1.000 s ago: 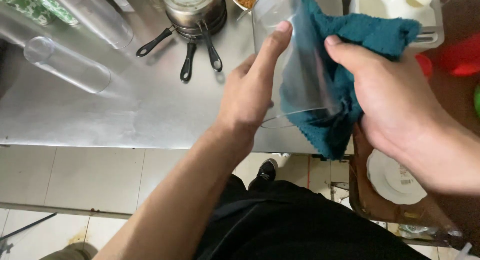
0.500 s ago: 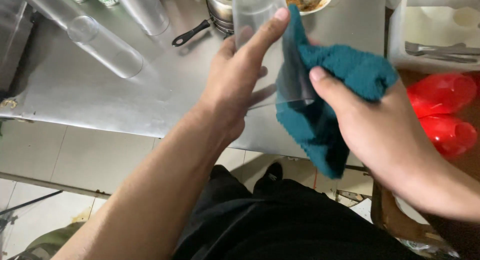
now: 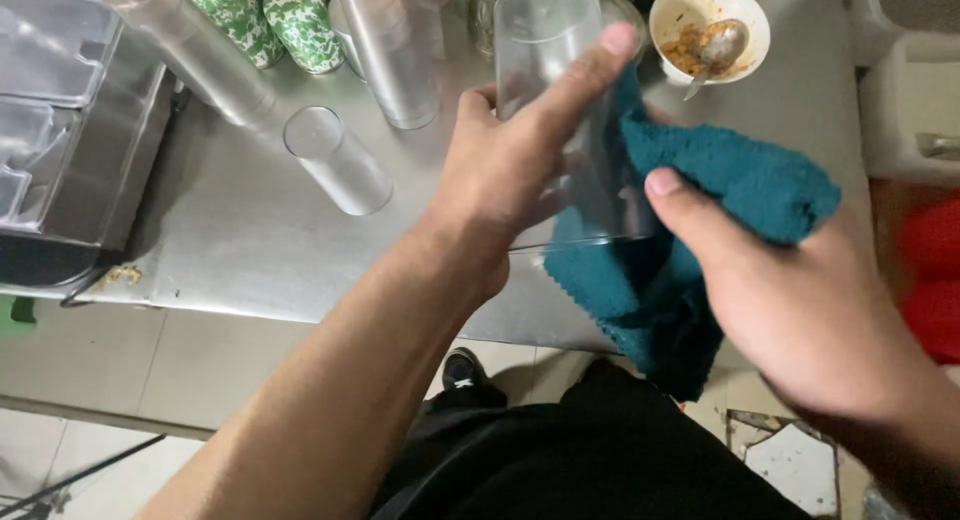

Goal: Wiping and polishing a clear glass cup with a green cloth at a counter.

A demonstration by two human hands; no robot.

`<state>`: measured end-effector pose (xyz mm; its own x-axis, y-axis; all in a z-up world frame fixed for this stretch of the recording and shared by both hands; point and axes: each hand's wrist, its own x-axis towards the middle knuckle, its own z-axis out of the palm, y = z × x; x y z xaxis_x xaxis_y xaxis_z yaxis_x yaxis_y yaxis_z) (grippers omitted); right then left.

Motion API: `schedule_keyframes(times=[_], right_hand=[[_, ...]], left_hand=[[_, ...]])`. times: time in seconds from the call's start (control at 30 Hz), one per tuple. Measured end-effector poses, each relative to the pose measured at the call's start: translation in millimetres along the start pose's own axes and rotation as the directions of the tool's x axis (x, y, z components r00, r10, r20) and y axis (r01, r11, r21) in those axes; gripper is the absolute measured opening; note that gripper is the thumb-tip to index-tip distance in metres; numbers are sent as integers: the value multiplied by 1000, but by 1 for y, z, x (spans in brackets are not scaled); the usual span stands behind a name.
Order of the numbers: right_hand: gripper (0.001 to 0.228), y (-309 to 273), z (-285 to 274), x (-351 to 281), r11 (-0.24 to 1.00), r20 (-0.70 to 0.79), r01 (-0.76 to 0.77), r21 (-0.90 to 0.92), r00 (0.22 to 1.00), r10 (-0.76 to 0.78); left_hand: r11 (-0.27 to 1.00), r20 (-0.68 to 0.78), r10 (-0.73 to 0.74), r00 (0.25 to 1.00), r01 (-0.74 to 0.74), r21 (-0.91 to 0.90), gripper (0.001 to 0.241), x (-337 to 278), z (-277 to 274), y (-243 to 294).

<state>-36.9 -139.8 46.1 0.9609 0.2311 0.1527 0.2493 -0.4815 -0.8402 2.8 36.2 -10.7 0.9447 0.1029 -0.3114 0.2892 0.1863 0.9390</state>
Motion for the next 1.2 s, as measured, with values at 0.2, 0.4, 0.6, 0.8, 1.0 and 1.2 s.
schedule_keyframes(times=[0.2, 0.4, 0.6, 0.8, 1.0, 1.2], right_hand=[[18, 9, 27, 41, 938, -175, -37, 345, 979, 103], [22, -38, 50, -3, 973, -25, 37, -226, 999, -44], [28, -19, 56, 30, 976, -224, -198, 88, 951, 213], [29, -41, 75, -5, 997, -112, -40, -58, 993, 34], [27, -18, 60, 32, 938, -173, -287, 197, 931, 321], [36, -50, 83, -14, 980, -121, -197, 28, 972, 199]], left_hand=[[993, 199, 75, 977, -54, -109, 105, -4, -11, -3], [999, -3, -24, 1000, 24, -45, 116, 25, -60, 6], [989, 304, 26, 952, 19, -145, 112, 8, -46, 1], [993, 275, 76, 959, -46, -112, 119, 22, -88, 13], [996, 220, -11, 975, 30, -84, 135, 8, -66, -3], [994, 326, 45, 944, -12, -105, 140, 20, -88, -6]])
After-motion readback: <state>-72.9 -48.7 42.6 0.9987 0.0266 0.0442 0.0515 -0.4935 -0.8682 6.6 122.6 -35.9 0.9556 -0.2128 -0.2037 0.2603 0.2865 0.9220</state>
